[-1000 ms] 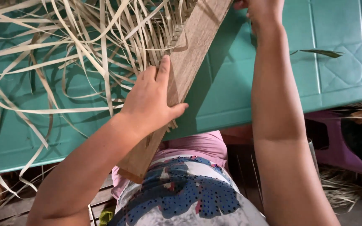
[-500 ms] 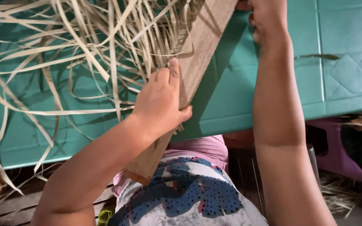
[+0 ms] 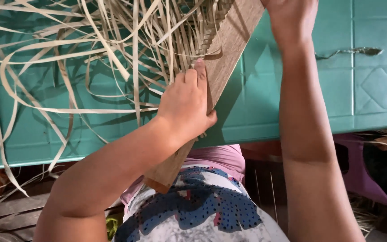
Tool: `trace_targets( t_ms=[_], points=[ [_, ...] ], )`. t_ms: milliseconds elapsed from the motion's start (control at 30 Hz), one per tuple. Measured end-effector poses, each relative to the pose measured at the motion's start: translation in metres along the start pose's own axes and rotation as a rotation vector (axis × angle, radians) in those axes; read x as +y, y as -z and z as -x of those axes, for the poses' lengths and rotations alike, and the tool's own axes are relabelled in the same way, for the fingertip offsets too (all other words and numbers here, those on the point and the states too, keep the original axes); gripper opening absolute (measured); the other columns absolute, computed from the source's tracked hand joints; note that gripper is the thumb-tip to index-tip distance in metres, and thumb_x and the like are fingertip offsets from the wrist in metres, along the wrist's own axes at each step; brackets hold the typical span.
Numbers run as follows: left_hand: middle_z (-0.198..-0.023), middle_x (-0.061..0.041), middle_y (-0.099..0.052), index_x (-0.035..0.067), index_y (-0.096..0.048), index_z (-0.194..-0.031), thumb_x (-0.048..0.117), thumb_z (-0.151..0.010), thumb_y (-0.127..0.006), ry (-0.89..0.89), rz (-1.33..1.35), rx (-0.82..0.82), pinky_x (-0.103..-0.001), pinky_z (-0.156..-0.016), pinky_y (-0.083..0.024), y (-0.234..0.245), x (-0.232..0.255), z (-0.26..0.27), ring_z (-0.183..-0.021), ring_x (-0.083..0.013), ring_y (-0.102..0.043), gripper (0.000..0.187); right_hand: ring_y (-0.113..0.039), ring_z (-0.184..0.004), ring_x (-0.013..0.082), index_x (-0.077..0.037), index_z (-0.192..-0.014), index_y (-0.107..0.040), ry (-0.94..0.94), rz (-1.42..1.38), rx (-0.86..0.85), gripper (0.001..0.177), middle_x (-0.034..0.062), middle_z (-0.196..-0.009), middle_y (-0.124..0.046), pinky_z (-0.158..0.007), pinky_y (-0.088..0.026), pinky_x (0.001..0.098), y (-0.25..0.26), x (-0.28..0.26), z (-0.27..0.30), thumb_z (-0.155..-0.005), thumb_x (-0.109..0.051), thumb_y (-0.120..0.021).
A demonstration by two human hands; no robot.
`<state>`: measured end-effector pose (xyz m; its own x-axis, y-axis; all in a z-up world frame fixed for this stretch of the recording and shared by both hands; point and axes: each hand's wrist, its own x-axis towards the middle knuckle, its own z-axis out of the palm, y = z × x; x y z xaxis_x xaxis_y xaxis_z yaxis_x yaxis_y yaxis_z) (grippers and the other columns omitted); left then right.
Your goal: The person is weaving dried plant fibers around a wooden board to create a woven mat or panel.
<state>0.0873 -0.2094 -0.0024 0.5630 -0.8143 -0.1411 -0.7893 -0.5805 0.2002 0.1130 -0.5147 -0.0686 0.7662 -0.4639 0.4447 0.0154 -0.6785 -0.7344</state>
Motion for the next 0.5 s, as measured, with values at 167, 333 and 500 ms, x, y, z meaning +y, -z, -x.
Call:
trace_targets(
  t_ms=[167,333,500],
  points=[
    [-0.117,-0.024,-0.050,-0.009,-0.014,-0.144,0.060,-0.078,-0.071,0.022,0.210,-0.112,-0.044,-0.078,-0.050,0.017,-0.006,0.002,-0.104,-0.0381,-0.049,0.111,-0.056,-0.076,0.0176,-0.008,-0.091,-0.066,0.466,0.156,-0.390,0.022,0.0064,-0.092,-0.061,-0.063,-0.047,0.0301,0.001,-0.149,0.049,-0.082,0.010,-0.061],
    [-0.087,-0.019,-0.061,-0.004,-0.054,-0.105,0.039,-0.086,-0.052,-0.170,0.321,0.012,-0.042,-0.068,-0.052,0.016,-0.043,-0.010,-0.074,-0.0335,-0.061,0.047,-0.049,-0.092,0.0298,-0.016,-0.109,-0.073,0.573,0.372,-0.476,0.017,0.0026,-0.110,-0.059,-0.077,-0.046,0.0379,-0.013,-0.142,0.066,-0.093,-0.017,-0.068],
    [-0.079,-0.016,-0.065,-0.001,-0.062,-0.086,0.002,-0.085,-0.052,-0.260,0.535,0.359,-0.045,-0.069,-0.046,-0.015,-0.068,-0.021,-0.076,-0.0355,-0.059,0.011,-0.044,-0.095,0.0295,-0.019,-0.115,-0.068,0.482,0.542,-0.629,0.026,-0.0040,-0.119,-0.063,-0.054,-0.048,0.0397,-0.013,-0.146,0.063,-0.098,-0.034,-0.057]
  ],
)
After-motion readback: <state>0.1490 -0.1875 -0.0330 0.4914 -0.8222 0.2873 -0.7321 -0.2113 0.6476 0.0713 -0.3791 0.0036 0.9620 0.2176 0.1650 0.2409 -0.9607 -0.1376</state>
